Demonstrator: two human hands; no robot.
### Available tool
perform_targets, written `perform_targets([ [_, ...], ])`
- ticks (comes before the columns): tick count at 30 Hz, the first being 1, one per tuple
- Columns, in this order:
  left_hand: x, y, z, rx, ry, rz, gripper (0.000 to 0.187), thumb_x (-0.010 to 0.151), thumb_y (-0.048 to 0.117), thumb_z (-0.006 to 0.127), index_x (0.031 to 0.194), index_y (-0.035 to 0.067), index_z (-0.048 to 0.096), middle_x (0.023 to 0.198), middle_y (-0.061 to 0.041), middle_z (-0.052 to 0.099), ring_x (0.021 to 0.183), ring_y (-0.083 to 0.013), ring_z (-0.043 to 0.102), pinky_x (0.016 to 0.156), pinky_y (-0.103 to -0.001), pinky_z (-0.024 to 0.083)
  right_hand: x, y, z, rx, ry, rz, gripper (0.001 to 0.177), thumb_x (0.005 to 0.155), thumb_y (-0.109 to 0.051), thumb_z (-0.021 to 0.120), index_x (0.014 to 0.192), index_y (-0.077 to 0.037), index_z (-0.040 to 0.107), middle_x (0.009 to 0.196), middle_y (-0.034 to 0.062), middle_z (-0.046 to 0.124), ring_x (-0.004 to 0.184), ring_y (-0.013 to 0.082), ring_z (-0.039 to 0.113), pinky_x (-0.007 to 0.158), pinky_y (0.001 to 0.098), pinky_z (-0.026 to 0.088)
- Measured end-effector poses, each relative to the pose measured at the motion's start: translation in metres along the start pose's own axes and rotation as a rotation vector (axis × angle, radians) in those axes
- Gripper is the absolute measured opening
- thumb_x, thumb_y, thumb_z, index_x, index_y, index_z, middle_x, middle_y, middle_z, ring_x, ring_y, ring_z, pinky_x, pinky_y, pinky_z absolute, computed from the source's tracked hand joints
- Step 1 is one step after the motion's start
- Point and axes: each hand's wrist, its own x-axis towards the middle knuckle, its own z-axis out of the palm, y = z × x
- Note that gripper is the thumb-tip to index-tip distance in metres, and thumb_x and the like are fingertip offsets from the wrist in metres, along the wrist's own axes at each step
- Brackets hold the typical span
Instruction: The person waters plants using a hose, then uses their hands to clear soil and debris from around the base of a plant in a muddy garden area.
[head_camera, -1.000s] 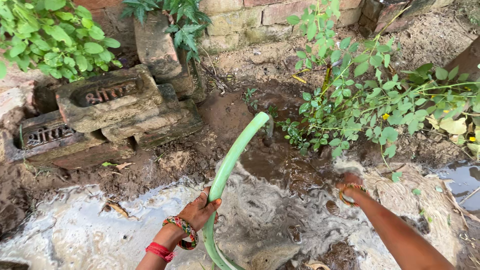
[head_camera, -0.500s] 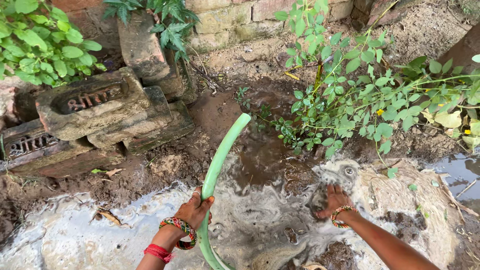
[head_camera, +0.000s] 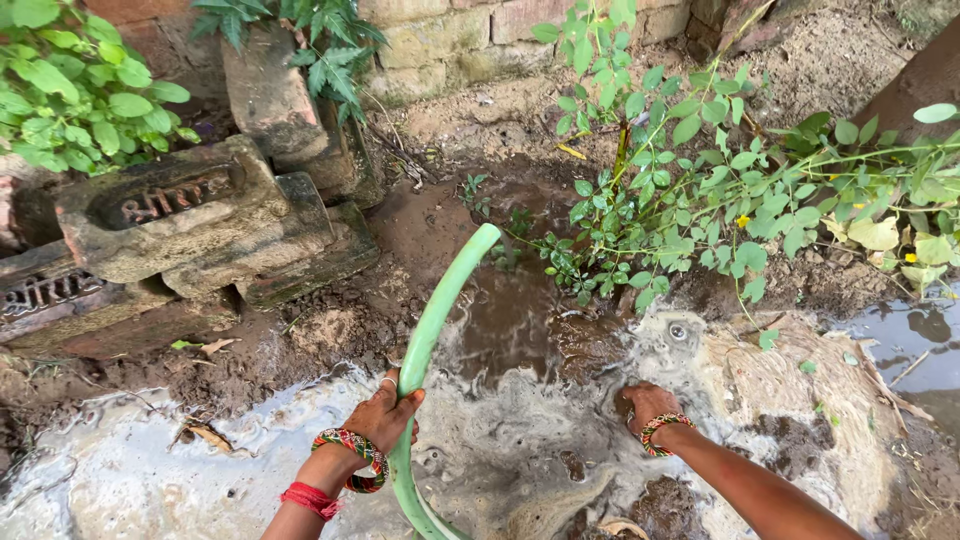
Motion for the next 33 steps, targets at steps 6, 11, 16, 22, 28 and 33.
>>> perform_targets([
  [6,-0.015,0.013,-0.004,0.11,0.004,0.027,0.048,0.1,0.052,0.044,0.135,0.019,0.038,0.088,-0.011,0.076,0.084,-0.029,0.074,0.081,-0.045,0.055,0.044,0.013,0.0,0.392,-0.145,0.283,0.079,0.074,-0.004,0.084,0.145,-0.02,0.056,0.145,0.0037,0.061,0.105,0.025,0.076,0.091,0.0347,0.067],
  [11,-0.023,0.015,-0.003,0.089,-0.012,0.045,0.053,0.098,0.053,0.044,0.138,0.017,0.037,0.087,-0.011,0.077,0.084,-0.0284,0.076,0.08,-0.045,0.057,0.079,0.024,-0.029,0.951,-0.064,0.21,0.093,0.07,-0.01,0.095,0.151,-0.006,0.048,0.146,0.016,0.057,0.106,0.0184,0.062,0.088,0.0324,0.056],
  [16,-0.025,0.008,-0.005,0.128,-0.026,0.061,0.066,0.097,0.053,0.045,0.149,0.017,0.024,0.086,-0.011,0.076,0.085,-0.0297,0.075,0.082,-0.045,0.055,0.09,0.017,-0.04,1.354,-0.092,0.175,0.108,0.062,-0.006,0.093,0.153,0.01,0.038,0.132,0.0346,0.069,0.061,0.0207,0.049,0.045,0.0317,0.033],
  [22,-0.028,-0.002,-0.003,0.166,-0.061,0.075,0.054,0.099,0.054,0.045,0.134,0.013,0.039,0.087,-0.012,0.077,0.088,-0.031,0.075,0.083,-0.045,0.055,0.092,-0.009,-0.069,1.383,0.022,0.128,0.09,0.072,-0.009,0.095,0.148,0.007,0.048,0.135,0.0267,0.063,0.069,0.0102,0.055,0.057,0.0252,0.042],
  [28,-0.042,0.01,-0.005,0.161,-0.025,0.089,0.059,0.098,0.053,0.044,0.144,0.017,0.033,0.093,-0.015,0.074,0.092,-0.0339,0.073,0.084,-0.047,0.053,0.112,-0.039,-0.11,0.847,0.338,0.088,0.051,0.089,-0.021,0.078,0.138,-0.023,0.064,0.111,0.0138,0.07,0.067,0.0131,0.063,0.059,0.0304,0.051],
  [33,-0.048,0.014,-0.004,0.155,-0.021,0.105,0.059,0.098,0.053,0.044,0.145,0.019,0.032,0.093,-0.016,0.075,0.091,-0.0343,0.073,0.084,-0.048,0.053,0.112,-0.039,-0.095,0.803,0.351,0.123,0.042,0.092,-0.02,0.07,0.133,-0.026,0.071,0.099,0.0151,0.08,0.053,0.0142,0.056,0.045,0.0322,0.045],
])
